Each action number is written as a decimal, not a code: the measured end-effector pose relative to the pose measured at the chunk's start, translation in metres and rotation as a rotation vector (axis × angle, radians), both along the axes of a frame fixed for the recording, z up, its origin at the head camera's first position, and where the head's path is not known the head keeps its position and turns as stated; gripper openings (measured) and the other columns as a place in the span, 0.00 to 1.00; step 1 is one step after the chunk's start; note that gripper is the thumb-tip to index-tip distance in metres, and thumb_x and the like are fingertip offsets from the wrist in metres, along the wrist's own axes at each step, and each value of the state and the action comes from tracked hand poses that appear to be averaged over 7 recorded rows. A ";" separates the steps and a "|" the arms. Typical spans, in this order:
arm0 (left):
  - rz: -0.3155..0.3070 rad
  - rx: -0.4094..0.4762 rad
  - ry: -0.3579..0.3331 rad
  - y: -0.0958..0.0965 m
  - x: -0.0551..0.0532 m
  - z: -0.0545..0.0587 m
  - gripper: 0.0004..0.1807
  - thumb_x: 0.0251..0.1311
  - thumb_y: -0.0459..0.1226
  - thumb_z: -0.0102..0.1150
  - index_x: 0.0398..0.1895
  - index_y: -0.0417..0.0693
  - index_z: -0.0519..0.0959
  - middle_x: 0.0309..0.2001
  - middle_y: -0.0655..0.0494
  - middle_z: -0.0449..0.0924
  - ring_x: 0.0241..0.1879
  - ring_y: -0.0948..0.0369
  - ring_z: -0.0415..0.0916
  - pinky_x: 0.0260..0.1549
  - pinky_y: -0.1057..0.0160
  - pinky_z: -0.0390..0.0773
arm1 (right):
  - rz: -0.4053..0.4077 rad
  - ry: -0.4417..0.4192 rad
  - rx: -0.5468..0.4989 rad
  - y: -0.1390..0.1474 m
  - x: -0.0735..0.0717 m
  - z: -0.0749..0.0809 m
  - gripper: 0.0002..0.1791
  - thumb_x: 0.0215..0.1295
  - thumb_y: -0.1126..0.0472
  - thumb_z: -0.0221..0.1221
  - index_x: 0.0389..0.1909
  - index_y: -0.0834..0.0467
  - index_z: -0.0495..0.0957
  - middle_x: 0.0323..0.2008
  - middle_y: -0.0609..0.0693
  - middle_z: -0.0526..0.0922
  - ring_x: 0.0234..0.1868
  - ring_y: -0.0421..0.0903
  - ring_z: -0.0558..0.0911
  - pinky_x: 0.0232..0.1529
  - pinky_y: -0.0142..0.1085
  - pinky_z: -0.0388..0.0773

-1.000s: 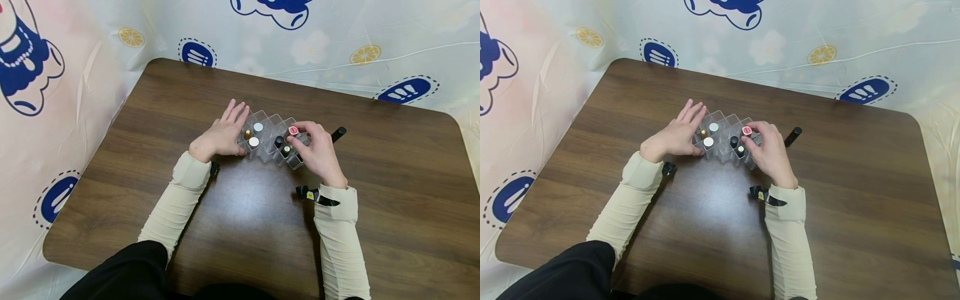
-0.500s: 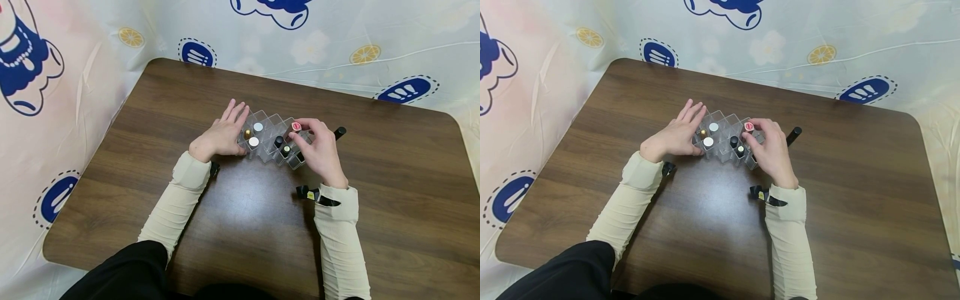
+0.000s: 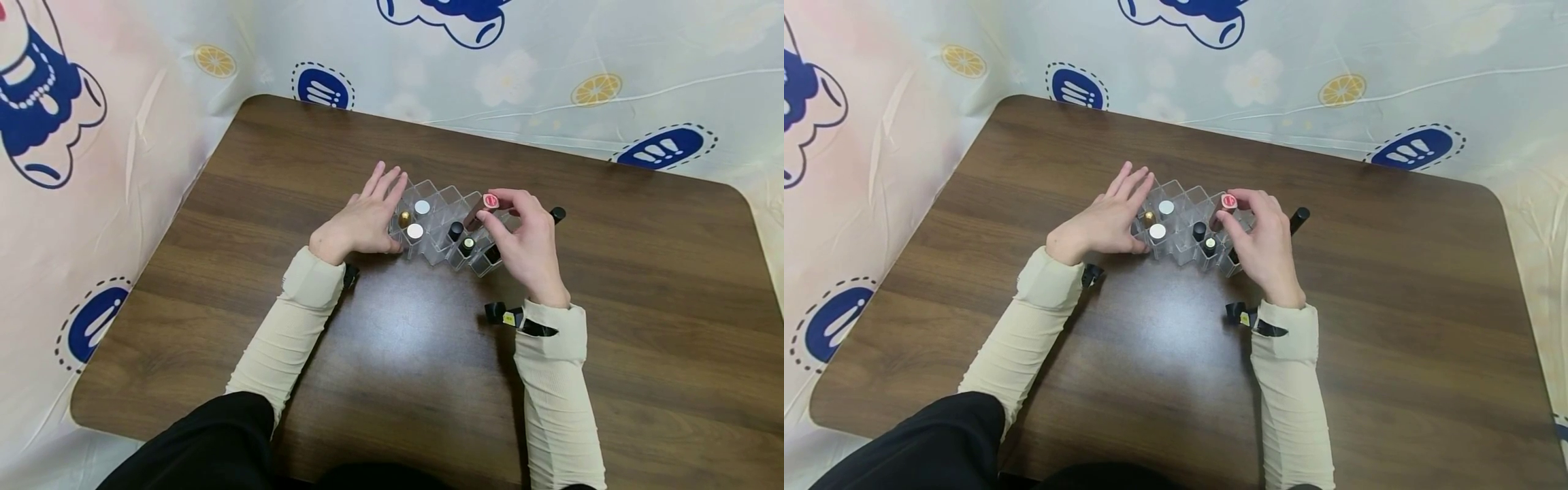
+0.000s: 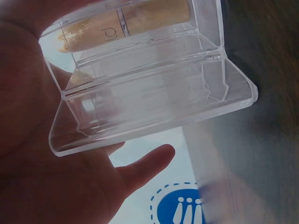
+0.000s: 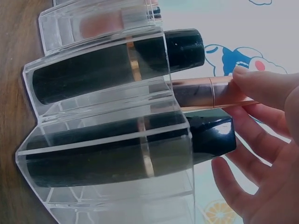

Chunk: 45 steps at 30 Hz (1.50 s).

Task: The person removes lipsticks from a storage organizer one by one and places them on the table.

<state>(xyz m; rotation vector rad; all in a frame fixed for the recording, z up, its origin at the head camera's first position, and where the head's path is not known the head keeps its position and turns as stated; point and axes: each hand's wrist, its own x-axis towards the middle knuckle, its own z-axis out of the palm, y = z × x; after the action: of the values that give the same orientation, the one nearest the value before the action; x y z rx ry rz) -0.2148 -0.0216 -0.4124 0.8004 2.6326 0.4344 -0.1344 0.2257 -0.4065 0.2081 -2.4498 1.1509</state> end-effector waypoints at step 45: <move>-0.008 -0.002 0.019 0.000 0.000 -0.001 0.66 0.45 0.48 0.70 0.78 0.48 0.33 0.79 0.52 0.28 0.77 0.51 0.19 0.66 0.34 0.54 | -0.107 0.055 -0.117 0.020 0.008 0.016 0.18 0.58 0.64 0.66 0.49 0.64 0.81 0.43 0.55 0.84 0.41 0.30 0.75 0.48 0.28 0.69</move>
<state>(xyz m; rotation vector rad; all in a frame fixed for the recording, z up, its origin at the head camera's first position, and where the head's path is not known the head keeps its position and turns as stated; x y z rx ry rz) -0.2151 -0.0219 -0.4132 0.8180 2.6464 0.4236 -0.1262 0.2453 -0.3902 0.0721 -2.3075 1.2209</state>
